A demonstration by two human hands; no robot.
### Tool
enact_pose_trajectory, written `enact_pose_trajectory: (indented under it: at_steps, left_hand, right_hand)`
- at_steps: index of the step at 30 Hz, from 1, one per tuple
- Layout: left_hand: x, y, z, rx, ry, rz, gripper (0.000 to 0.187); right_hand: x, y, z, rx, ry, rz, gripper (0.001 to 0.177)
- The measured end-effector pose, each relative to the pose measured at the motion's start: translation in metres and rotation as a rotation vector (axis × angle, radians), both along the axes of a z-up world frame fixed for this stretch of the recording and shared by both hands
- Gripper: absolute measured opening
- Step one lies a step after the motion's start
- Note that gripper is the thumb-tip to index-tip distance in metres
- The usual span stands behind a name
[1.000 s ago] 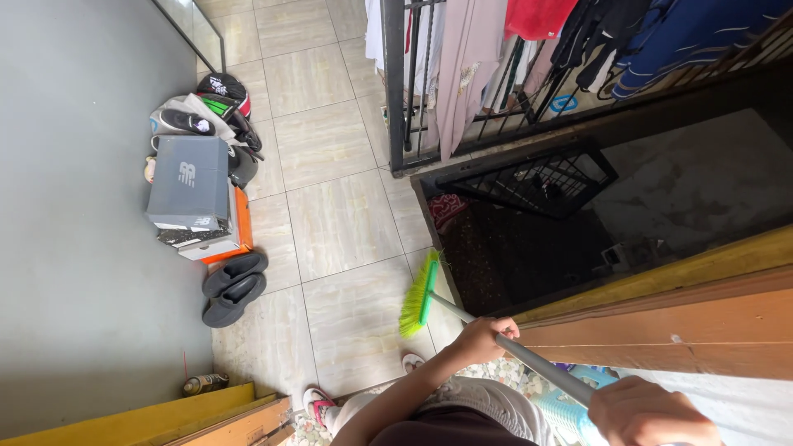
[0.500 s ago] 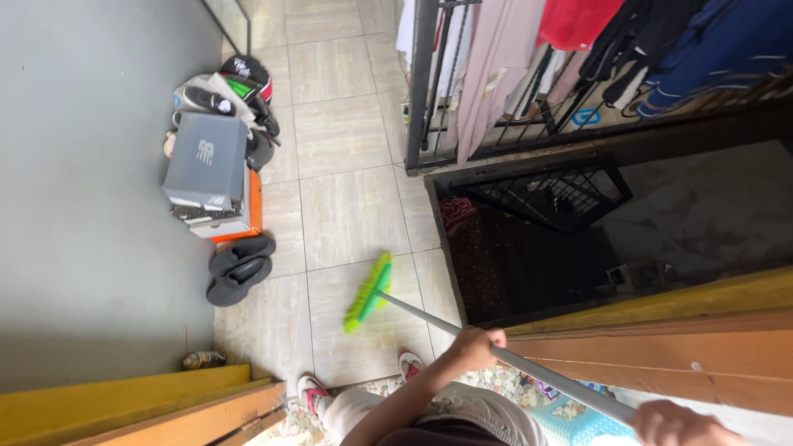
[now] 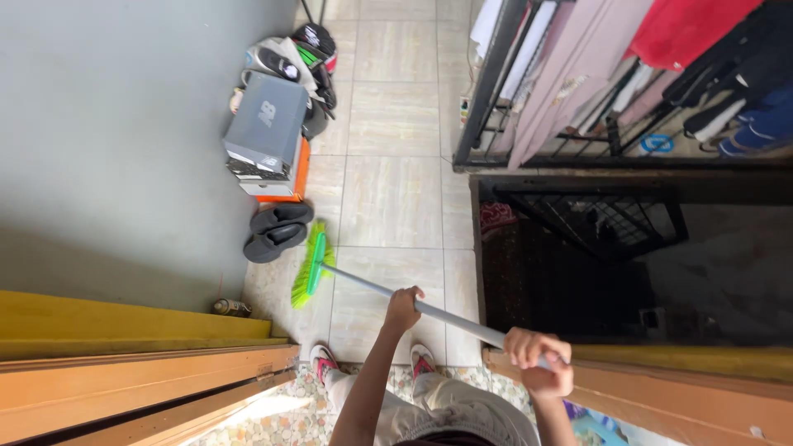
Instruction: The person is sweeping the tiled floor with a green broom in a narrow hallway.
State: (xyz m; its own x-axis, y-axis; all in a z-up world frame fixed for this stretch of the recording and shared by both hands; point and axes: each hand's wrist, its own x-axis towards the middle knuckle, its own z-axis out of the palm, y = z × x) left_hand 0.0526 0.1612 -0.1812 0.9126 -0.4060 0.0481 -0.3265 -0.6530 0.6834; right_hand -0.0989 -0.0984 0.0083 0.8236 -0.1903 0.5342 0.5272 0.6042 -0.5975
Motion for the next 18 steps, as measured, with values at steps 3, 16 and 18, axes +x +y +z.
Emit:
enact_pose_trajectory:
  at_steps: [3,16,18]
  left_hand:
    - [-0.007,0.029,-0.007,0.028,0.010,0.109,0.030]
    - [-0.020,-0.007,0.010,0.305,0.270,-0.022,0.025]
    - [-0.031,-0.040,0.024,0.339,0.291,-0.138,0.029]
  right_hand:
    - [-0.002,0.034,0.017,-0.109,0.100,0.011,0.038]
    - [-0.055,-0.004,0.017,-0.237,0.304,-0.104,0.047]
    - [-0.071,-0.034,0.048,-0.290,0.357,-0.182,0.050]
